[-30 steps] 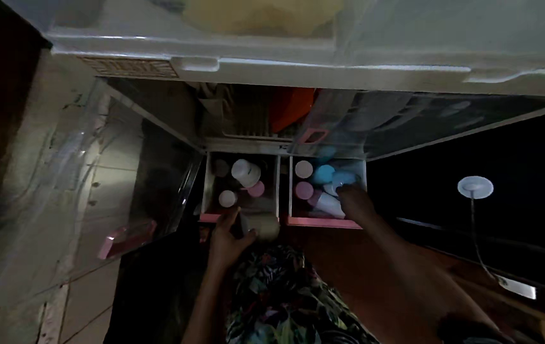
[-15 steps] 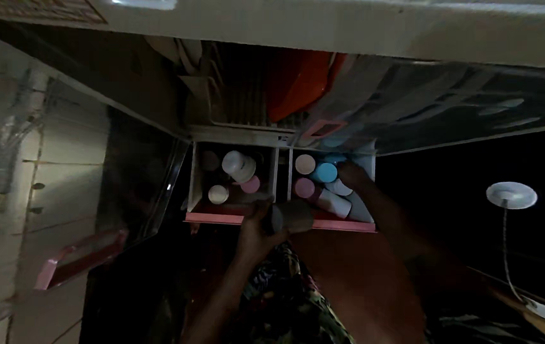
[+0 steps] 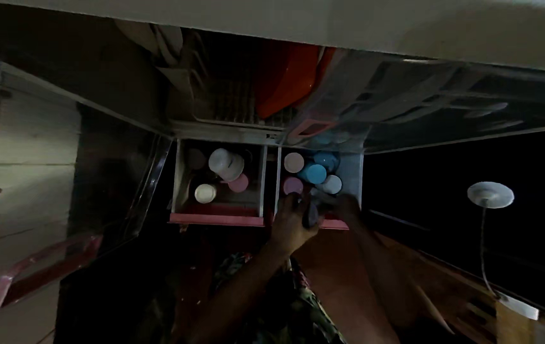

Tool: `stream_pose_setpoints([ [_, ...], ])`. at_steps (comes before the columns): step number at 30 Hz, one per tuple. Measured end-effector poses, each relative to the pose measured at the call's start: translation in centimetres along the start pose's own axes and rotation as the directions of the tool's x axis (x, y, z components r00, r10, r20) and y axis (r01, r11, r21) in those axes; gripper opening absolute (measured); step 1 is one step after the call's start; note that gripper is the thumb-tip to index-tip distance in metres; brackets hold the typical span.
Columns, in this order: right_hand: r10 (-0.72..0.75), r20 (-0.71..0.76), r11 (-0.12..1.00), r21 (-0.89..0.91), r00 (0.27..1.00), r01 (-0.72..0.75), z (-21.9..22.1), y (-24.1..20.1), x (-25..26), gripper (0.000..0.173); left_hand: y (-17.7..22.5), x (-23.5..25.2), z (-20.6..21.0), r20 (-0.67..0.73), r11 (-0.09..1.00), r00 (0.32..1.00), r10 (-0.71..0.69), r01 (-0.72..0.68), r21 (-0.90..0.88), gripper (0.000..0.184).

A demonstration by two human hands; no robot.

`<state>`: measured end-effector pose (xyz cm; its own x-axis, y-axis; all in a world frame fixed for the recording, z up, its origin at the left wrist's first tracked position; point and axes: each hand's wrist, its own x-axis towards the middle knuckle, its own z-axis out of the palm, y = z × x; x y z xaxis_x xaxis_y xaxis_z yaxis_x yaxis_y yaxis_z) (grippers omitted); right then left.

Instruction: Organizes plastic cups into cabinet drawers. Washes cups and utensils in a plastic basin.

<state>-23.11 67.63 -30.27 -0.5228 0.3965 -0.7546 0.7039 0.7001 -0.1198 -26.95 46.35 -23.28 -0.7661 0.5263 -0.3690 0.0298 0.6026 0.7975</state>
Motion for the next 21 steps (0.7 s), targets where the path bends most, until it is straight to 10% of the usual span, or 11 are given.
stream_pose_setpoints([
  [14, 0.008, 0.137, 0.965, -0.259, 0.991, 0.028, 0.5, -1.1, 0.8, 0.064, -3.0, -2.4, 1.6, -0.337, 0.988, 0.934, 0.121, -0.148, -0.054, 0.066],
  [21, -0.127, -0.063, 0.964, -0.241, 0.990, 0.108, -0.8, -2.5, -0.7, 0.066, -1.5, 0.1, 2.5, -0.068, 0.982, 0.981, 0.180, -0.176, 0.064, 0.060],
])
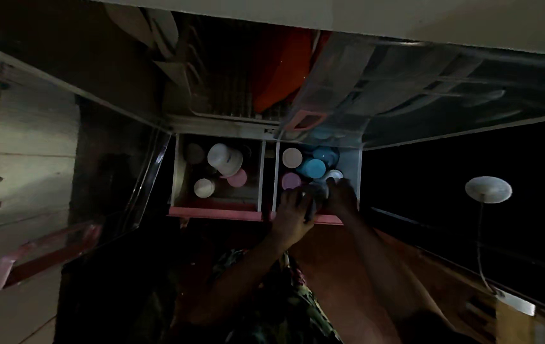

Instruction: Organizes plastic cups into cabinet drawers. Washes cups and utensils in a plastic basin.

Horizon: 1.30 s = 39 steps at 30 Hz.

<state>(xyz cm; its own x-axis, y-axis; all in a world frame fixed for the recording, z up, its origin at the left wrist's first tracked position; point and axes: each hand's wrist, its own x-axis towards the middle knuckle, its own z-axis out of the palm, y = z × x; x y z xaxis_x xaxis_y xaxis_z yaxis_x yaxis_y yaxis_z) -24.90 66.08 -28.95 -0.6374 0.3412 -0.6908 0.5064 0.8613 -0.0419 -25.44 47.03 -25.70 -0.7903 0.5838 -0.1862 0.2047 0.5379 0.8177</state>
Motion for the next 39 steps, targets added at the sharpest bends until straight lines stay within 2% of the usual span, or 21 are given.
stream_pose_setpoints([
  [3, -0.047, 0.086, 0.998, -0.034, 0.995, 0.050, -0.6, 0.3, 1.2, 0.073, -0.3, 2.1, -0.3, 0.143, 1.000, 0.990, -0.016, 0.012, 0.029, 0.057],
  [5, -0.075, 0.104, 0.997, -0.016, 0.992, 0.077, -0.7, 0.8, 1.7, 0.078, -0.6, 3.4, -1.2, 0.251, 0.999, 0.967, -0.049, 0.047, 0.015, 0.064],
  [9, -0.088, 0.132, 0.993, -0.065, 0.987, 0.097, -1.4, 0.4, 1.3, 0.076, -1.1, 4.6, -1.8, 0.328, 1.000, 0.945, 0.005, -0.015, 0.026, 0.059],
  [13, -0.071, 0.081, 0.995, -0.061, 0.994, 0.076, -1.3, 0.1, 0.4, 0.068, -2.1, 5.0, 0.0, 0.522, 0.982, 0.851, -0.051, -0.052, 0.181, 0.062],
  [16, -0.013, -0.013, 1.000, -0.025, 1.000, 0.013, -0.5, -0.4, 0.0, 0.069, -3.9, 4.8, 2.4, 0.443, 0.986, 0.896, 0.026, -0.095, 0.134, 0.046],
  [18, 0.014, -0.111, 1.000, -0.013, 0.994, -0.015, 0.4, -0.7, 0.0, 0.065, -4.3, 4.9, 3.2, 0.390, 0.990, 0.919, 0.066, -0.109, 0.089, 0.042],
  [20, 0.010, -0.175, 1.000, 0.017, 0.985, -0.007, 1.1, -0.7, 0.1, 0.062, -3.9, 5.0, 3.1, 0.396, 0.990, 0.917, 0.035, -0.086, 0.111, 0.044],
  [24, -0.037, -0.125, 0.984, 0.167, 0.991, 0.058, 1.5, 0.4, 0.1, 0.063, -3.7, 5.4, 2.8, 0.412, 0.987, 0.910, -0.039, -0.031, 0.160, 0.042],
  [26, -0.058, -0.100, 0.985, 0.154, 0.993, 0.073, 0.9, -0.3, -1.1, 0.059, -3.6, 5.1, 2.6, 0.435, 0.992, 0.899, -0.043, -0.014, 0.128, 0.048],
  [28, -0.101, -0.120, 0.985, 0.130, 0.988, 0.117, -0.4, -1.9, -3.3, 0.054, -3.1, 3.8, 1.9, 0.348, 0.997, 0.937, -0.027, 0.000, 0.076, 0.063],
  [30, -0.188, -0.139, 0.972, 0.118, 0.972, 0.205, -2.5, -4.6, -6.5, 0.048, -2.4, 1.2, -0.6, 0.159, 1.000, 0.987, -0.006, 0.002, 0.029, 0.066],
  [32, -0.355, -0.145, 0.919, 0.129, 0.924, 0.373, -4.1, -7.7, -9.5, 0.041, -1.8, -2.8, -4.5, -0.021, 0.999, 0.999, -0.030, 0.029, -0.037, 0.065],
  [34, -0.541, -0.131, 0.820, 0.138, 0.831, 0.555, -4.9, -11.3, -12.5, 0.038, -2.1, -8.0, -8.4, -0.222, 0.999, 0.974, -0.041, 0.033, -0.042, 0.065],
  [35, -0.615, -0.099, 0.770, 0.138, 0.782, 0.623, -5.2, -13.5, -14.2, 0.040, -2.7, -11.0, -10.1, -0.276, 0.997, 0.959, -0.068, 0.059, -0.042, 0.066],
  [36, -0.684, -0.045, 0.720, 0.122, 0.728, 0.683, -5.5, -15.9, -16.0, 0.043, -3.0, -14.1, -12.0, -0.266, 0.990, 0.954, -0.137, 0.125, -0.062, 0.068],
  [37, -0.751, 0.008, 0.657, 0.099, 0.660, 0.747, -5.7, -18.3, -17.7, 0.044, -3.1, -17.5, -14.0, -0.261, 0.978, 0.943, -0.208, 0.192, -0.088, 0.069],
  [39, -0.874, 0.087, 0.484, 0.065, 0.478, 0.873, -5.1, -22.7, -20.9, 0.046, -2.6, -24.9, -17.0, -0.361, 0.956, 0.885, -0.293, 0.265, -0.127, 0.070],
])
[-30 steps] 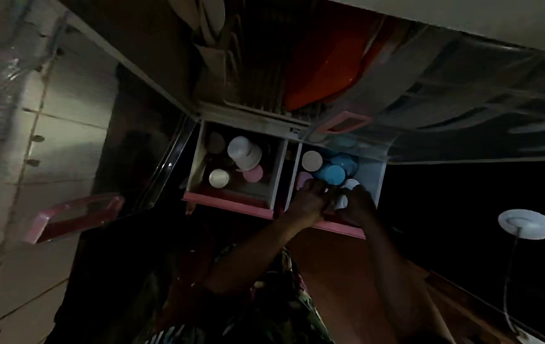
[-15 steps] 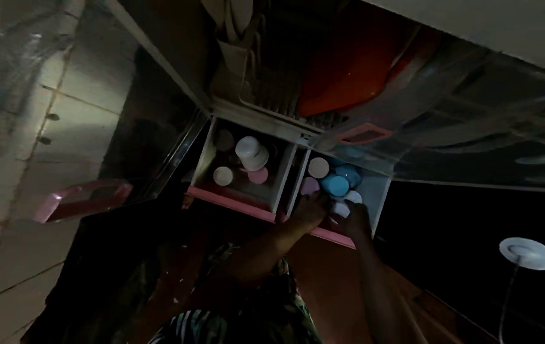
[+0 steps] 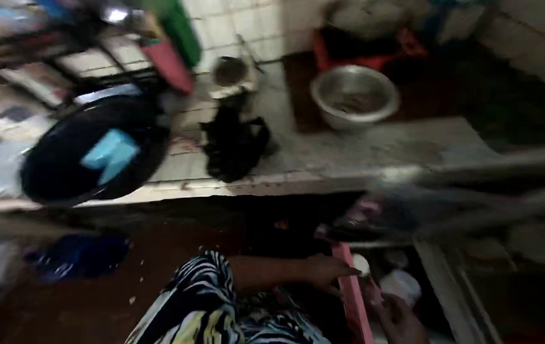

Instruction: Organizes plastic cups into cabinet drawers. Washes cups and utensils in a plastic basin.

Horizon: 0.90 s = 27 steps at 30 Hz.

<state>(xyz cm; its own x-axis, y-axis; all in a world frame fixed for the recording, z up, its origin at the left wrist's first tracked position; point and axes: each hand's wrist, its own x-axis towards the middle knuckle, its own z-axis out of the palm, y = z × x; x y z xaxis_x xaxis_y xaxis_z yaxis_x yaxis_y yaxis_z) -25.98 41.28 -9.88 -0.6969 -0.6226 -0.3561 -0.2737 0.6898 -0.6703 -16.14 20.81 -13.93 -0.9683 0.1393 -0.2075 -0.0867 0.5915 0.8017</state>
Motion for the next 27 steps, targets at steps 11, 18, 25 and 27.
stream_pose_setpoints([
  [11, -0.807, 0.358, 0.505, 0.008, 0.470, 0.863, 15.9, -34.6, 2.9, 0.027, -1.9, -33.8, -14.0, -0.945, 0.979, 0.266, -0.188, 0.129, -0.159, 0.058],
  [18, -0.731, 0.673, -0.111, 0.042, -0.111, 0.993, 34.3, -55.8, 0.5, 0.025, -10.4, -54.7, -27.3, -0.835, 0.685, 0.086, -0.543, 0.620, -0.382, 0.052],
  [25, -0.334, 0.943, -0.116, -0.027, -0.013, 0.993, 47.8, -60.8, 1.2, 0.049, -21.4, -59.8, -33.8, -0.511, 0.258, 0.090, -0.855, 0.928, -0.268, 0.085],
  [27, -0.288, 0.958, -0.114, -0.041, 0.007, 0.993, 49.3, -60.4, 1.5, 0.046, -22.7, -59.6, -33.9, -0.496, 0.246, 0.110, -0.861, 0.944, -0.218, 0.091],
])
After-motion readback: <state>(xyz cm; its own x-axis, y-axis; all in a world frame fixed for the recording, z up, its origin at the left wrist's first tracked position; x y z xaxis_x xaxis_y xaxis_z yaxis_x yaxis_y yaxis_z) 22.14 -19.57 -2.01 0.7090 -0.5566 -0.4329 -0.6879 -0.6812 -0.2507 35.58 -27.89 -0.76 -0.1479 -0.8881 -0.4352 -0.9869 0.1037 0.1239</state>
